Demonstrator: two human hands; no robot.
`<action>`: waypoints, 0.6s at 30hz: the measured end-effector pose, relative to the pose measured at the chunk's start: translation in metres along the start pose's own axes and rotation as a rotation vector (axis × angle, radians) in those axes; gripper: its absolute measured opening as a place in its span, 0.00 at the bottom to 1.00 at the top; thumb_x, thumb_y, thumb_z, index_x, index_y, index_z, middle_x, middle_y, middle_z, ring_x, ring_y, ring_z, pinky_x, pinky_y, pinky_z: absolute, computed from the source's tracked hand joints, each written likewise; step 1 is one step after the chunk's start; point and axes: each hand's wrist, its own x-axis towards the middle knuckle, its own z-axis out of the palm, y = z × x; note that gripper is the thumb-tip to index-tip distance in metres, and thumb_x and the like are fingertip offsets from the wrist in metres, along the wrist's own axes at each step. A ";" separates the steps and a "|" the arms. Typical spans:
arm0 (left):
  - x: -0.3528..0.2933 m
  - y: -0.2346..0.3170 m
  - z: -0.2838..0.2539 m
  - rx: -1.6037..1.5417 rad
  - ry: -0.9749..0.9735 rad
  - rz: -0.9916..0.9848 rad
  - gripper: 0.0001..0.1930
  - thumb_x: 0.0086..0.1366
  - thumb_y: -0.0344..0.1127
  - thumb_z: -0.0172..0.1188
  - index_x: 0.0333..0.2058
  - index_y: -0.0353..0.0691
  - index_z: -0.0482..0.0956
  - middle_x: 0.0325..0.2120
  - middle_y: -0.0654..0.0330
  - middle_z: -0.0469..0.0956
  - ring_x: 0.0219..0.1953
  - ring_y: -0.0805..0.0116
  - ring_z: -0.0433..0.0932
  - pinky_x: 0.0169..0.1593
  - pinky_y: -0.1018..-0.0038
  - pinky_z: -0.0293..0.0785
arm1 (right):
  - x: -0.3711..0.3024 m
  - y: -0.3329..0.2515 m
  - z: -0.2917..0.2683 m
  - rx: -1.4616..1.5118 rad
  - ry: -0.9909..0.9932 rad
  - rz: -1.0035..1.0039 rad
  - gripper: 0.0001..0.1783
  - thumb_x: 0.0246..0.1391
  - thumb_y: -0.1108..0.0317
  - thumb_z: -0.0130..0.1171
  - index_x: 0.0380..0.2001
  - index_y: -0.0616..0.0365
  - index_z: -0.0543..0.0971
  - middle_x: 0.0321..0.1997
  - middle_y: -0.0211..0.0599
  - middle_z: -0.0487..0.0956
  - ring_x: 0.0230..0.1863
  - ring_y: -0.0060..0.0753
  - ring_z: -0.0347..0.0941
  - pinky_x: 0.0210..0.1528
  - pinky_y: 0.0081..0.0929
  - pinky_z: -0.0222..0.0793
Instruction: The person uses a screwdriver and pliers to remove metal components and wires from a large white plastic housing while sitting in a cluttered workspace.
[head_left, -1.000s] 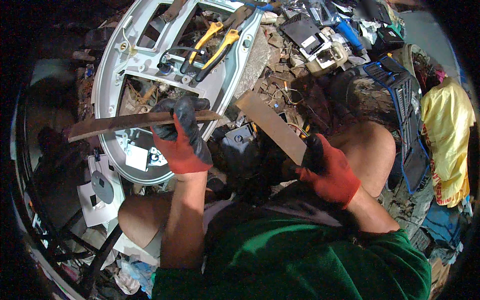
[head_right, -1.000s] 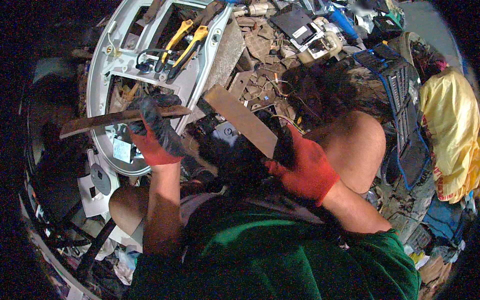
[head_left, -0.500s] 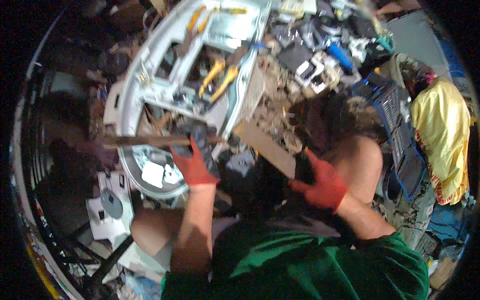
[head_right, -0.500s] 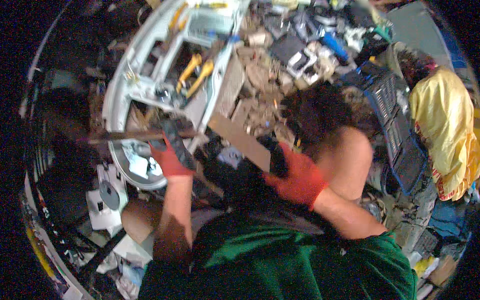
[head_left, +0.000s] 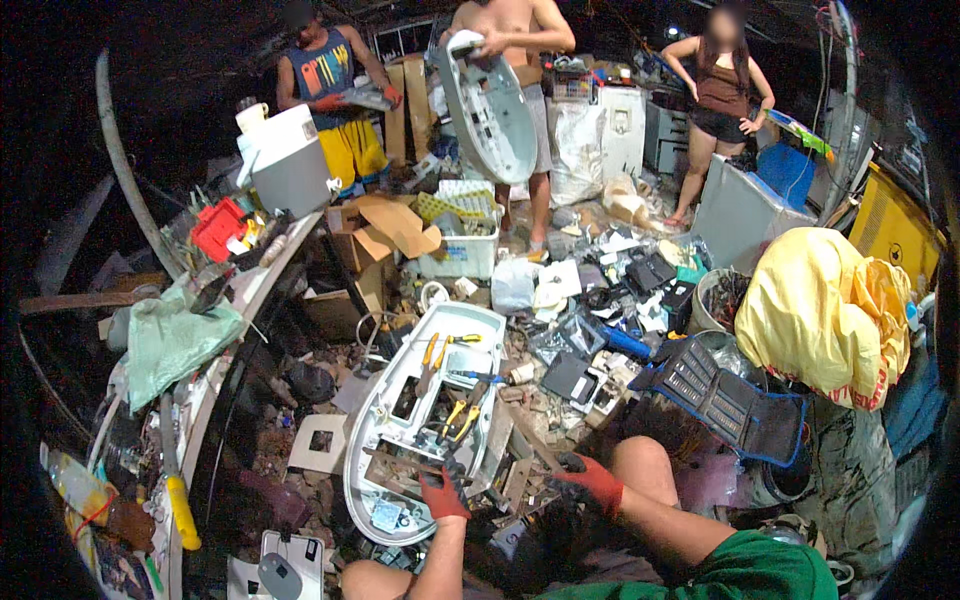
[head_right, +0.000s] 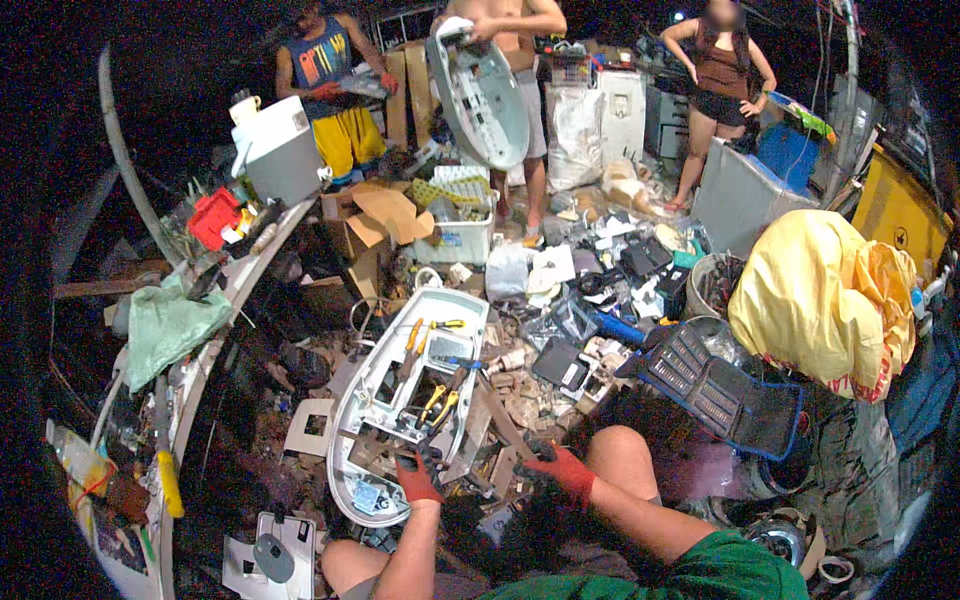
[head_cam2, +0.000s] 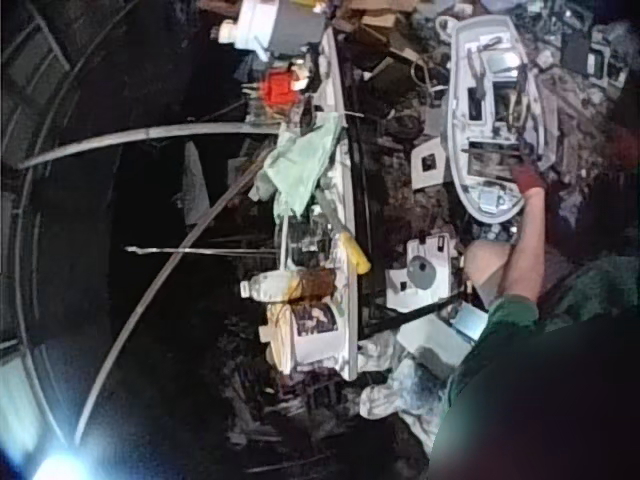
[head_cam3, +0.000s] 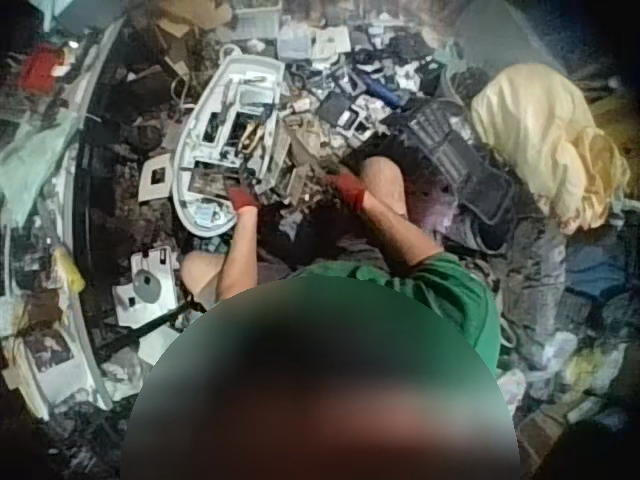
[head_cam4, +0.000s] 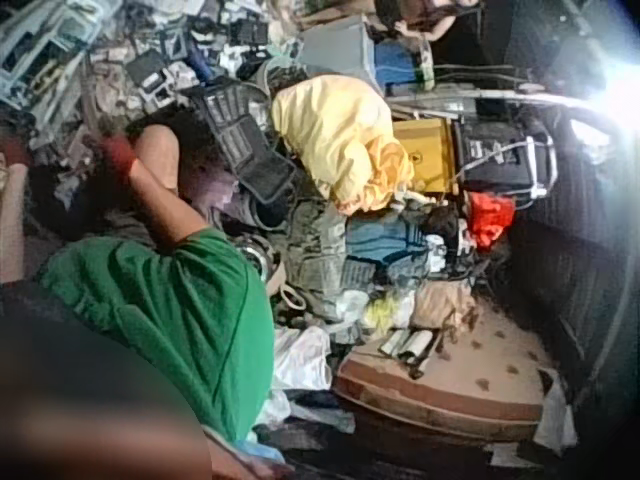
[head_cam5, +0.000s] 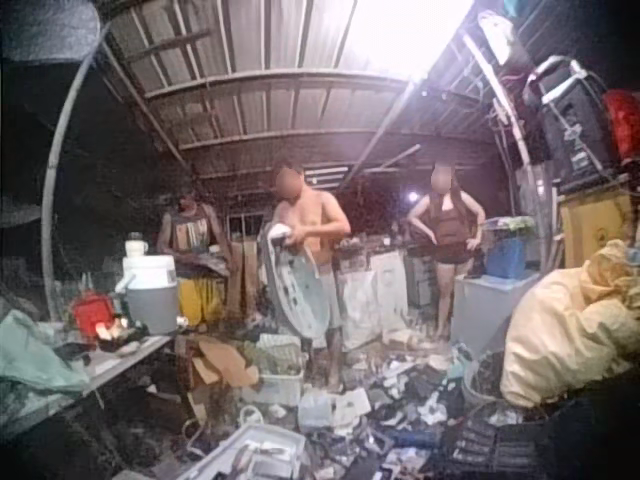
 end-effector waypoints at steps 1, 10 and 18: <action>0.002 -0.006 0.002 0.048 0.080 0.088 0.37 0.64 0.48 0.62 0.62 0.29 0.59 0.56 0.44 0.70 0.57 0.49 0.69 0.61 0.60 0.64 | -0.010 -0.008 -0.002 0.147 0.020 -0.016 0.21 0.56 0.63 0.63 0.52 0.57 0.75 0.44 0.28 0.79 0.45 0.22 0.72 0.50 0.25 0.69; -0.017 0.025 0.006 0.294 0.091 0.088 0.37 0.67 0.52 0.54 0.62 0.24 0.57 0.59 0.35 0.64 0.61 0.41 0.64 0.64 0.60 0.60 | -0.078 -0.024 -0.130 -0.520 0.707 -0.474 0.40 0.50 0.50 0.67 0.59 0.64 0.68 0.58 0.53 0.73 0.60 0.46 0.69 0.63 0.36 0.61; -0.020 0.034 0.014 0.133 -0.044 0.188 0.36 0.69 0.54 0.49 0.58 0.20 0.63 0.57 0.32 0.66 0.60 0.39 0.65 0.64 0.59 0.59 | -0.090 0.179 -0.179 -0.456 0.494 -0.019 0.54 0.39 0.43 0.71 0.66 0.59 0.62 0.69 0.46 0.62 0.69 0.45 0.58 0.67 0.40 0.57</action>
